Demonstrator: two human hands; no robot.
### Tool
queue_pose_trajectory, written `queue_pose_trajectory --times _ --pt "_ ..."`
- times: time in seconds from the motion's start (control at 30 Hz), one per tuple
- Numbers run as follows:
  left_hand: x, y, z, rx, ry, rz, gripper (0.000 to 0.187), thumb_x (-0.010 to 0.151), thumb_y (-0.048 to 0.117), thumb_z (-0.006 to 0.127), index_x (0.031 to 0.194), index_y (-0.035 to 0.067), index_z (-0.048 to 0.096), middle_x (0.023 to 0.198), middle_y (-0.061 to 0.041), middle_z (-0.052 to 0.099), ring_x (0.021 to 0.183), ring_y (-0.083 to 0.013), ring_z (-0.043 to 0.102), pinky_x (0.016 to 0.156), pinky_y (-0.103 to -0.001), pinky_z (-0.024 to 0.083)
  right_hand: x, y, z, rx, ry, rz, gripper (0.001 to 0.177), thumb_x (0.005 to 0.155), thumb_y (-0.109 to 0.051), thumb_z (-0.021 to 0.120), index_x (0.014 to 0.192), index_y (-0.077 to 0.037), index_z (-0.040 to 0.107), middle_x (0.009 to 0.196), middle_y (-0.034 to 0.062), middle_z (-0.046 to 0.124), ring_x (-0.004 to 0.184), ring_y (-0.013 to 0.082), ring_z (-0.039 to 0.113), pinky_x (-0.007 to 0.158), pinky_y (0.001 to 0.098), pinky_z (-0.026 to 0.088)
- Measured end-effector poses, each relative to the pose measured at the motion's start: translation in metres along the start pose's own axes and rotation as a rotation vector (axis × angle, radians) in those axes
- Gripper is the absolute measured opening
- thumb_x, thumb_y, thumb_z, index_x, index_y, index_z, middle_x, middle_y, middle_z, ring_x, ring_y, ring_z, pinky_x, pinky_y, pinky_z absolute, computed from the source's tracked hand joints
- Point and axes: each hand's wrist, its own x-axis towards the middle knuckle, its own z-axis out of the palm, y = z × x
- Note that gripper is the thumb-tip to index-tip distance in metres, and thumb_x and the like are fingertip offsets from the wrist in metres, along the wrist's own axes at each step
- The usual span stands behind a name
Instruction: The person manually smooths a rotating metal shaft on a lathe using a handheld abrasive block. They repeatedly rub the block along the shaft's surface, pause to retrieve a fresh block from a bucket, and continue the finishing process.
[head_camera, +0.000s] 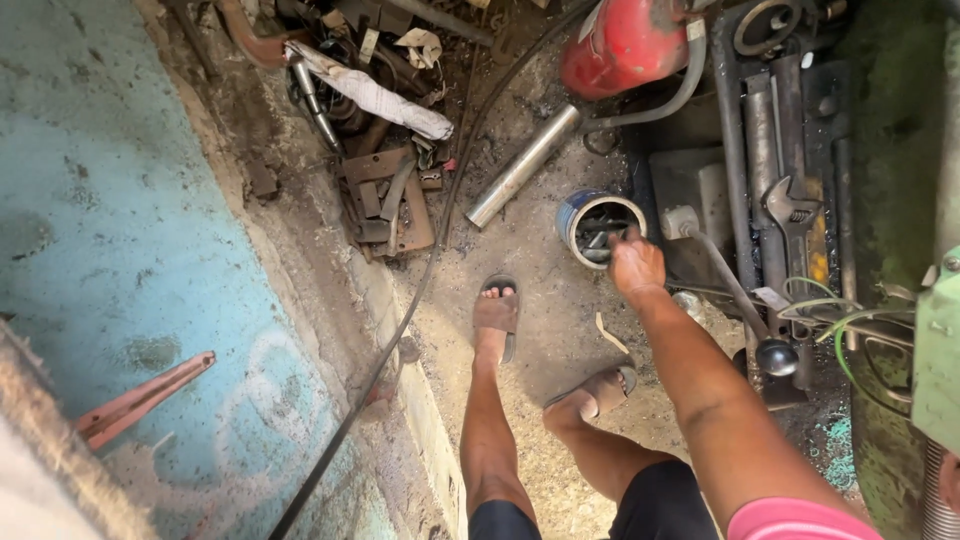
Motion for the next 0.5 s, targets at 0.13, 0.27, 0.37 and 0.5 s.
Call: queue_pose_trajectory --times 0.13,0.27,0.37,0.5 --pt "0.014 -0.009 0.01 0.413 0.023 0.073 0.075 0.11 0.039 0.042 0.165 0.008 0.003 0.173 -0.012 0.003 0.161 -0.021 0.003 0.135 -0.033 -0.002 -0.004 0.003 0.005 0.034 0.092 0.061 0.027 0.086 -0.018 0.071 0.112 -0.023 0.076 0.131 0.0099 0.062 0.102 0.0402 0.074 0.093 0.0489 0.061" --pt "0.031 -0.009 0.01 0.527 -0.043 0.081 0.07 0.111 0.038 0.041 0.165 0.004 0.01 0.172 -0.017 0.012 0.161 -0.0259 0.011 0.136 -0.038 0.004 -0.009 0.01 0.016 0.128 0.401 -0.046 0.034 0.073 -0.012 0.081 0.105 -0.013 0.069 0.117 0.0083 0.063 0.106 0.0386 0.07 0.091 0.0502 0.061" --pt "0.015 0.005 -0.002 0.564 -0.049 0.09 0.069 0.111 0.036 0.041 0.165 0.004 0.013 0.172 -0.016 0.014 0.16 -0.0253 0.014 0.136 -0.038 0.006 -0.013 0.012 0.028 0.128 0.843 -0.176 0.019 0.078 -0.004 0.07 0.089 -0.008 0.055 0.091 0.0103 0.053 0.091 0.0341 0.063 0.075 0.0436 0.056" --pt "-0.034 0.041 -0.046 0.619 -0.056 0.084 0.066 0.111 0.035 0.042 0.164 0.005 0.016 0.172 -0.015 0.018 0.16 -0.0243 0.018 0.135 -0.038 0.009 -0.092 -0.03 -0.026 0.475 0.854 -0.227 0.007 0.098 0.002 0.055 0.1 -0.004 0.058 0.089 0.0147 0.055 0.086 0.0425 0.061 0.073 0.0502 0.051"
